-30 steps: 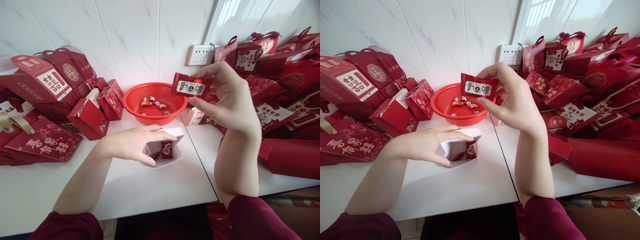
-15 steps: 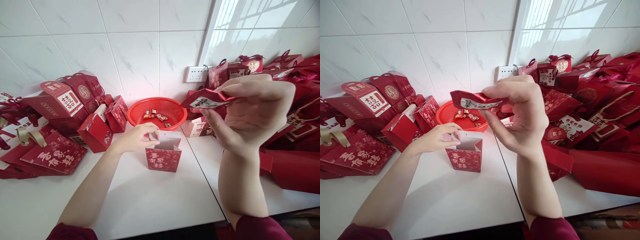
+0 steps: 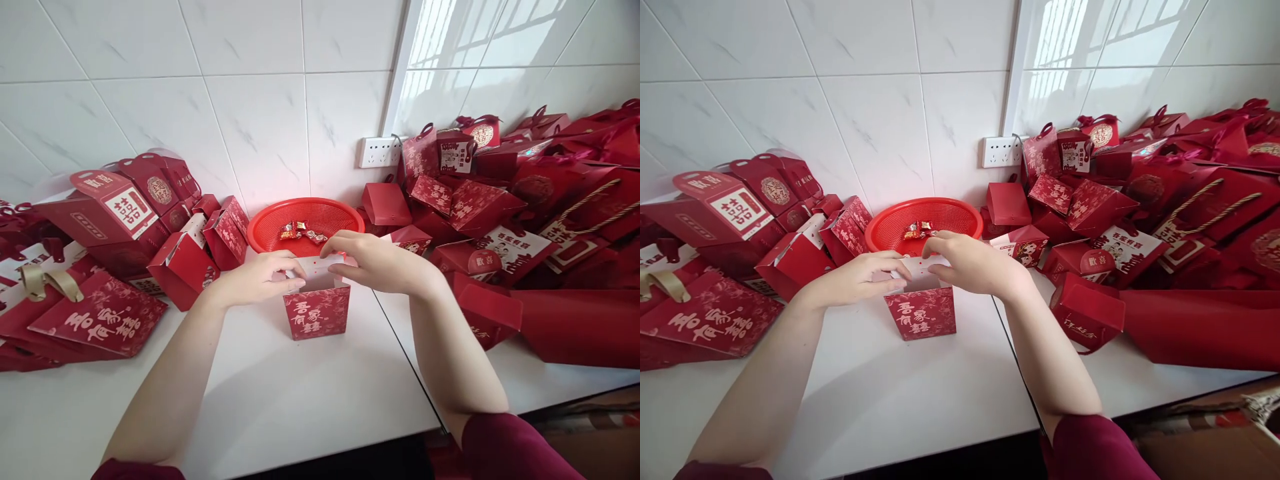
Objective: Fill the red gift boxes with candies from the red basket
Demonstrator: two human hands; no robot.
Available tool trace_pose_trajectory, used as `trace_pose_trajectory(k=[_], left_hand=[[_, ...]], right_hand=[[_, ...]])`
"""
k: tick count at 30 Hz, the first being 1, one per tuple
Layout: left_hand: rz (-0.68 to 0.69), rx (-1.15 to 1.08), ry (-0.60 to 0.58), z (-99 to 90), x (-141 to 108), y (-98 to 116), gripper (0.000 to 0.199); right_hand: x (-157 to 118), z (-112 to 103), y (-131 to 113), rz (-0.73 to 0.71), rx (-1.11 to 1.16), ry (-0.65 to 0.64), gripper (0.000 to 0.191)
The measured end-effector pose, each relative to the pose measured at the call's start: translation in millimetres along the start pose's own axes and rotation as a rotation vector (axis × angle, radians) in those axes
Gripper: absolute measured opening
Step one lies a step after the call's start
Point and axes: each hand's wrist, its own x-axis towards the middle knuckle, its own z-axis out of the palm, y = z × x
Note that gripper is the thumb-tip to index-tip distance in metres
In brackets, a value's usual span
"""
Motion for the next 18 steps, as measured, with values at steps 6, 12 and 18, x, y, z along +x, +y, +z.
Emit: trace_pose_trajectory(k=[6, 12, 18], left_hand=[[-0.084, -0.024, 0.062, 4.9, -5, 8, 0.076], [-0.17, -0.008, 0.1, 8.9, 2, -2, 0.063], [-0.118, -0.028, 0.312, 3.8, 0, -14, 0.032]], right_hand=[[5, 7, 5, 0.152, -0.062, -0.242, 0.057], [27, 28, 18, 0.187, -0.085, -0.297, 0.045], [29, 29, 20, 0.07, 0.024, -0.042, 0.012]])
